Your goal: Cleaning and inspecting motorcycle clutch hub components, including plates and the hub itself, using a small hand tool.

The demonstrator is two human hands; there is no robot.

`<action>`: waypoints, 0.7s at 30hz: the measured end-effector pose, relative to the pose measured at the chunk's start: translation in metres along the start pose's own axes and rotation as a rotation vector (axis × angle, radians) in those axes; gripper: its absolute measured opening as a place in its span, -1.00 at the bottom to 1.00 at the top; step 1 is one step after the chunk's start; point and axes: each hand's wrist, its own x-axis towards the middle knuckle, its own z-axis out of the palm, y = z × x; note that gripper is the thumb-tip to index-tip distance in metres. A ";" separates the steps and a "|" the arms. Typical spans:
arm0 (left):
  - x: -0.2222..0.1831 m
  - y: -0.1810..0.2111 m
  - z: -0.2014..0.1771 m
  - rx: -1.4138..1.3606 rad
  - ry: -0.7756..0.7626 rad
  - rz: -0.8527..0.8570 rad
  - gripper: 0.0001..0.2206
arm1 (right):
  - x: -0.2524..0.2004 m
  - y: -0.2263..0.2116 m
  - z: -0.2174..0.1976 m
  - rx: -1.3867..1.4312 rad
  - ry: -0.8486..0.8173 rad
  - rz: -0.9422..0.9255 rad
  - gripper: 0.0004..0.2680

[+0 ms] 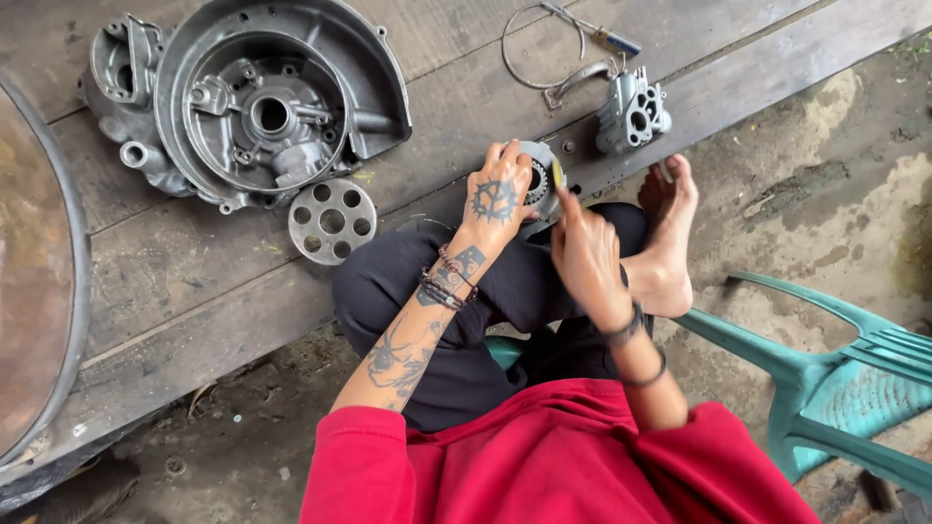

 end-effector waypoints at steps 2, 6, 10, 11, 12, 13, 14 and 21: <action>0.003 0.000 0.001 -0.078 -0.011 -0.014 -0.42 | -0.020 0.002 -0.009 -0.010 -0.018 0.010 -0.61; 0.013 -0.028 0.035 0.090 0.024 0.058 -0.35 | -0.029 -0.013 -0.077 0.057 0.086 -0.058 -0.75; 0.026 -0.063 0.074 0.130 0.113 0.137 -0.36 | -0.028 0.050 -0.055 0.150 0.230 -0.154 -0.82; 0.027 -0.057 0.061 0.127 0.107 0.139 -0.36 | -0.027 0.060 -0.051 0.150 0.227 -0.148 -0.82; 0.028 -0.052 0.048 0.106 0.070 0.135 -0.41 | -0.025 0.070 -0.047 0.072 0.171 -0.196 -0.83; 0.034 -0.047 0.032 0.088 0.043 0.133 -0.46 | -0.019 0.080 -0.044 -0.008 0.122 -0.250 -0.83; 0.042 -0.050 0.033 0.088 0.046 0.137 -0.46 | -0.017 0.073 -0.045 -0.011 0.126 -0.249 -0.83; 0.066 -0.053 0.031 0.018 -0.193 0.150 -0.34 | 0.009 0.046 -0.023 0.006 0.105 -0.201 -0.89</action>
